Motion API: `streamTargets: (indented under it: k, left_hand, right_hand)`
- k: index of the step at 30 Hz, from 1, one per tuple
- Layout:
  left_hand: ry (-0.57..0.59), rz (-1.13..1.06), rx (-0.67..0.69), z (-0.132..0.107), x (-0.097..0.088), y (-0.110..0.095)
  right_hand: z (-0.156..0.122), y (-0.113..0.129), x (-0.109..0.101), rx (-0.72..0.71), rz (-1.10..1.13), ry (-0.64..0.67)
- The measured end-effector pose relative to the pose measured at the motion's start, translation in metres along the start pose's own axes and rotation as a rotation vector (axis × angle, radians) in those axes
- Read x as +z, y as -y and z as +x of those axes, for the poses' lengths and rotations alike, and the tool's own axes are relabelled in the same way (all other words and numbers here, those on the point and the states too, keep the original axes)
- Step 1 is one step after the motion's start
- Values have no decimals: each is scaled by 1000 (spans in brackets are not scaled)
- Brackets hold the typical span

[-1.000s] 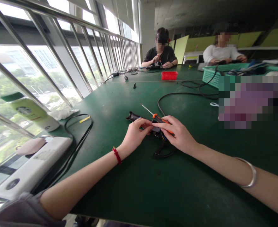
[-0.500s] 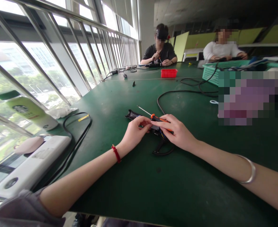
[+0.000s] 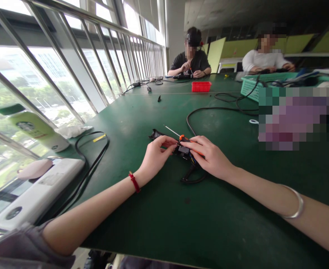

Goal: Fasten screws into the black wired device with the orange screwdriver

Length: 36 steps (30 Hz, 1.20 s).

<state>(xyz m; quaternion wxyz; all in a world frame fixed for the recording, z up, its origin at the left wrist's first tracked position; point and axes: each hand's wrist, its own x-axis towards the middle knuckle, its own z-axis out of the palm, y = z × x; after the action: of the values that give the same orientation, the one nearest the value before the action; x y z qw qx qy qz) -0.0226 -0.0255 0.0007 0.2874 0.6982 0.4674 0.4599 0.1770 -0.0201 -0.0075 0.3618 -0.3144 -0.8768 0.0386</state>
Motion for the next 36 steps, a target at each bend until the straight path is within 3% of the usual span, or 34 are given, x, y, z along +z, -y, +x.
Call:
streamTargets:
  k: [5, 10, 13, 18, 28, 36]
  left_hand:
    - [-98, -3, 81, -3, 1, -4]
    - [-93, 6, 170, -4, 4, -8]
    - [-55, 124, 354, -5, 6, -9]
    - [125, 486, 706, -7, 5, -5]
    - [68, 541, 793, -3, 6, 1]
    - [137, 616, 864, -2, 5, -4]
  right_hand:
    - [0, 0, -3, 37, 64, -64]
    - [0, -2, -2, 65, 34, -92]
    - [0, -3, 0, 77, 43, -116]
    - [0, -5, 0, 76, 57, -134]
    - [0, -4, -1, 102, 90, -112]
    - [1, -3, -1, 108, 85, -120]
